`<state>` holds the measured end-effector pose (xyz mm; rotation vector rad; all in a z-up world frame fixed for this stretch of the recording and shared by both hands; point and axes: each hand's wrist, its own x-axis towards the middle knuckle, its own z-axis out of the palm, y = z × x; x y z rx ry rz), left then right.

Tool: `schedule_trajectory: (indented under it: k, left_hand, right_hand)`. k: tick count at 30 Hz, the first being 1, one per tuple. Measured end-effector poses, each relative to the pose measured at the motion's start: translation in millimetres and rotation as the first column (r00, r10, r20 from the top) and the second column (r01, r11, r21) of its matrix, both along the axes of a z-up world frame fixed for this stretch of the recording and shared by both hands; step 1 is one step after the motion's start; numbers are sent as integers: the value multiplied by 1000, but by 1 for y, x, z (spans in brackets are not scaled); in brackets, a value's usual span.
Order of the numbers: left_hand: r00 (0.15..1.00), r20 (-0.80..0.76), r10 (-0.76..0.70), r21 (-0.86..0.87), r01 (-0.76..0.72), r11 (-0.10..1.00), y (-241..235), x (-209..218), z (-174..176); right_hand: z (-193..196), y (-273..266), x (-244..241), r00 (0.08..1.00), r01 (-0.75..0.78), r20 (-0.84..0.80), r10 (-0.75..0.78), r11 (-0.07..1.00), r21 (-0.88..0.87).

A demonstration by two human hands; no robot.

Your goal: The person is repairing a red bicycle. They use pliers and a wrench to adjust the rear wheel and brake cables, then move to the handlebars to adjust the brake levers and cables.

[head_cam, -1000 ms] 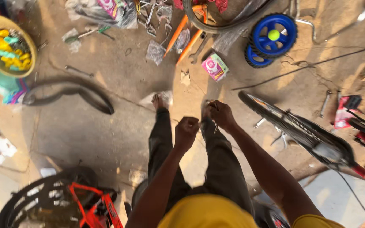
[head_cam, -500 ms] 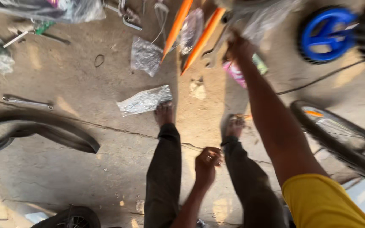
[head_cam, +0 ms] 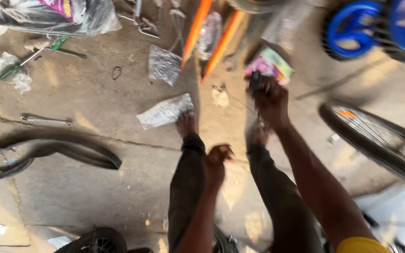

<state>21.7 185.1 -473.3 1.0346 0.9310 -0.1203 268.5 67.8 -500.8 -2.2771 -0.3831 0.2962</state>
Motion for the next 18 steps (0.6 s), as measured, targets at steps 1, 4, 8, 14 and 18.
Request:
schedule_trajectory:
  k: [1, 4, 8, 14, 18]
  left_hand:
    - [998, -58, 2, -16, -3, 1000, 7, 2, 3]
    - [991, -128, 35, -24, -38, 999, 21, 12, 60]
    - [999, 41, 4, -56, -2, 998, 20, 52, 208]
    - [840, 382, -385, 463, 186, 866, 20, 143, 431]
    - [829, 375, -415, 492, 202, 847, 15, 158, 513]
  right_hand:
    - [50, -7, -20, 757, 400, -634, -155, 878, 264]
    - [173, -17, -34, 759, 446, -651, 14, 716, 536]
    - [300, -25, -37, 905, 182, -391, 170, 675, 715]
    - [452, -19, -48, 992, -7, -110, 63, 895, 446]
    - [538, -27, -45, 960, -188, 256, 118, 943, 273]
